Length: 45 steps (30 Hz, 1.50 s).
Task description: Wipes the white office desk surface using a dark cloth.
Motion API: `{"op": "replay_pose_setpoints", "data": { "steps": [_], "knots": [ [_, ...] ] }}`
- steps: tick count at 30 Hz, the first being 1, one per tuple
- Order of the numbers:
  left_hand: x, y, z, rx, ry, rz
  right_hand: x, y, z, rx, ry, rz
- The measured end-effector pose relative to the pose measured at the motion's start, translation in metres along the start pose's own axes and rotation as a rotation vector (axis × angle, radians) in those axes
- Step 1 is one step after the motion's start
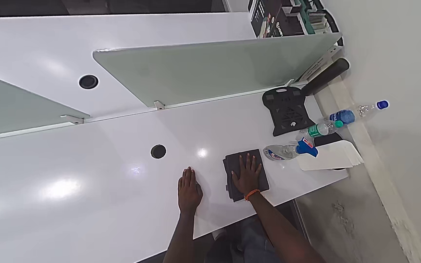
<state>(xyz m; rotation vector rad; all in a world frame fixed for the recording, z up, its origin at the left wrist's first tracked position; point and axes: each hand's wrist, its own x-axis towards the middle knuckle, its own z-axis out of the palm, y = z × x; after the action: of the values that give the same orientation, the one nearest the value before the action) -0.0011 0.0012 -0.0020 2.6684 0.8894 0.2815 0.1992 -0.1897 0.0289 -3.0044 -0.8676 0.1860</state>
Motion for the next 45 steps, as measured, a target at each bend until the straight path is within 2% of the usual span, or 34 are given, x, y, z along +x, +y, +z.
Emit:
{"op": "replay_pose_setpoints", "data": {
  "steps": [18,27,34,37,42,45],
  "knots": [
    [0.002,0.002,0.000,-0.005,0.036,-0.023,0.159,-0.025,-0.020,0.058,0.112,0.259],
    [0.000,0.003,0.002,-0.006,0.061,-0.032,0.232,-0.022,-0.026,0.071,0.132,0.234],
    [-0.001,0.005,0.002,0.010,0.007,-0.065,0.301,-0.026,-0.042,0.128,0.169,0.467],
    [0.006,0.010,-0.011,-0.007,0.003,-0.088,0.318,-0.029,-0.042,0.121,0.191,0.433],
    [0.012,0.017,-0.024,-0.077,-0.096,-0.116,0.338,-0.027,-0.047,0.072,0.158,0.349],
    [0.013,0.015,-0.027,-0.097,-0.082,-0.119,0.351,-0.030,-0.047,0.078,0.173,0.305]
  ]
}}
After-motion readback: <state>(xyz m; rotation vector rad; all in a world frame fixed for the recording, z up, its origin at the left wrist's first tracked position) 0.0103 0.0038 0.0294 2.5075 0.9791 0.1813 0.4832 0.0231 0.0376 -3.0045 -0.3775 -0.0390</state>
